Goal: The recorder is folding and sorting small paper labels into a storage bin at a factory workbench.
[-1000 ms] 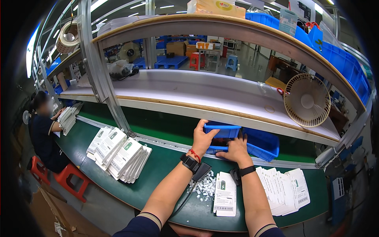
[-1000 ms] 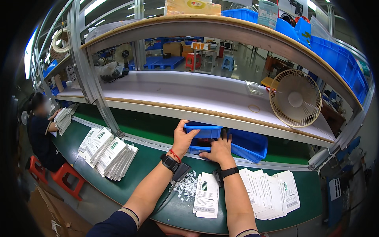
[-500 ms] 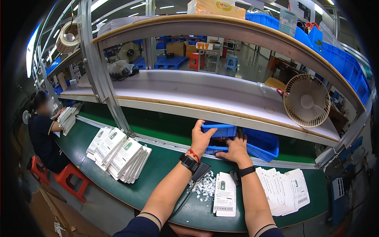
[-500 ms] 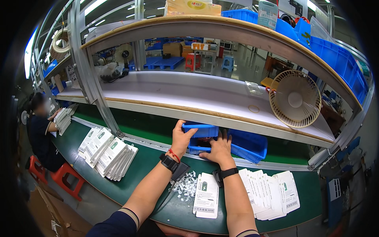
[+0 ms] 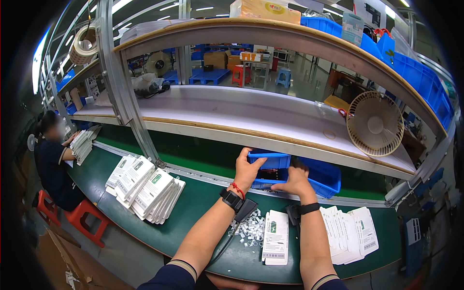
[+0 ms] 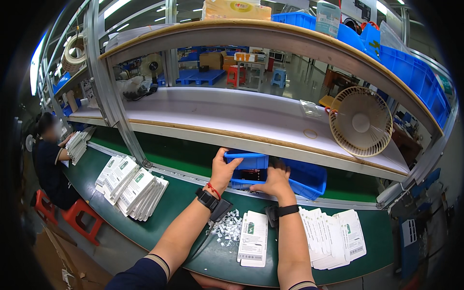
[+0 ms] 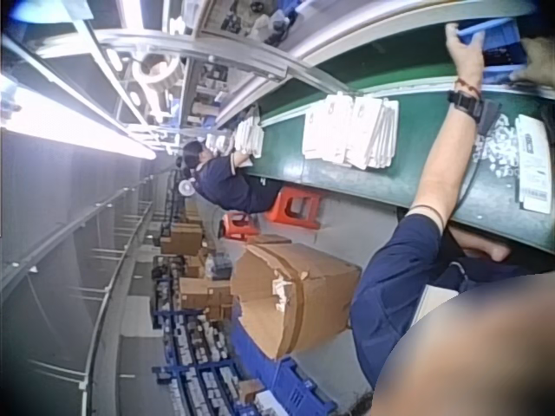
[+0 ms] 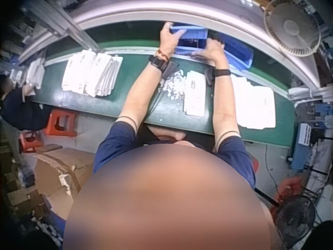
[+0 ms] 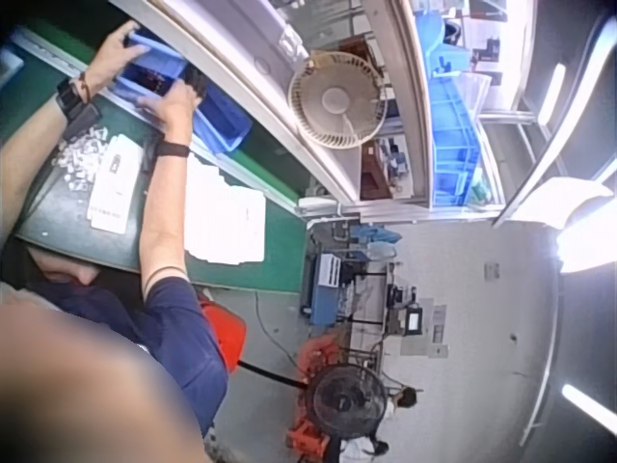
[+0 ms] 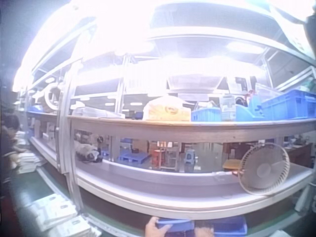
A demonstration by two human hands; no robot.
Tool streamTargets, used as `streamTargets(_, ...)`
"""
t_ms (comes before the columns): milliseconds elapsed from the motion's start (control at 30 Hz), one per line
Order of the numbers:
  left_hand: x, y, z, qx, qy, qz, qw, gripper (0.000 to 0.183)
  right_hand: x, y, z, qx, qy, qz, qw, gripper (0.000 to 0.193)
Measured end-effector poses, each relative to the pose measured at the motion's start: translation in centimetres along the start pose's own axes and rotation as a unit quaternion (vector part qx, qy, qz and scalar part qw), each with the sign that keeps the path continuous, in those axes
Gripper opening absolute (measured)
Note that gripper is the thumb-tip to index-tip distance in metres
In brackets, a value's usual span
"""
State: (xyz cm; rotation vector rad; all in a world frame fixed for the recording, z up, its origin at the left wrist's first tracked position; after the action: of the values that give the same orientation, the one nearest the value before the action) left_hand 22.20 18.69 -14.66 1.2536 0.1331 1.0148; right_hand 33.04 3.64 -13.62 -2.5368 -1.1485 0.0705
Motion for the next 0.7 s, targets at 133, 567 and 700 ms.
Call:
streamTargets(133,-0.2,-1.2,-0.4,0.104,-0.028,0.005,0.994,0.032,-0.6,2.2,-2.2,0.050,0.017,0.000,0.999,0.108)
streamTargets(567,-0.9,-1.2,-1.2,0.289,-0.071,0.140,0.944,0.032,-1.5,2.3,-3.4,0.161,0.068,-0.034,0.984,0.091)
streamTargets(700,-0.8,0.0,-1.8,0.333,-0.101,0.085,0.934,0.032,-1.8,1.5,-3.9,0.143,0.089,-0.043,0.985,0.083)
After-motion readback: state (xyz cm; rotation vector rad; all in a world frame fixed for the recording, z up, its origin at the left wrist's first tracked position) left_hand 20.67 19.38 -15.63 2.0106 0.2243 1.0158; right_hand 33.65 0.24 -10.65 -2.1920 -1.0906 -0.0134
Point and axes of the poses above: each hand's wrist, its own x-axis towards the middle knuckle, its own z-axis out of the palm, y = z × x, the point moved 3 cm from there along x, towards the middle knuckle, and after that the axes turned 2 degrees about y, right-handed, at the moved point
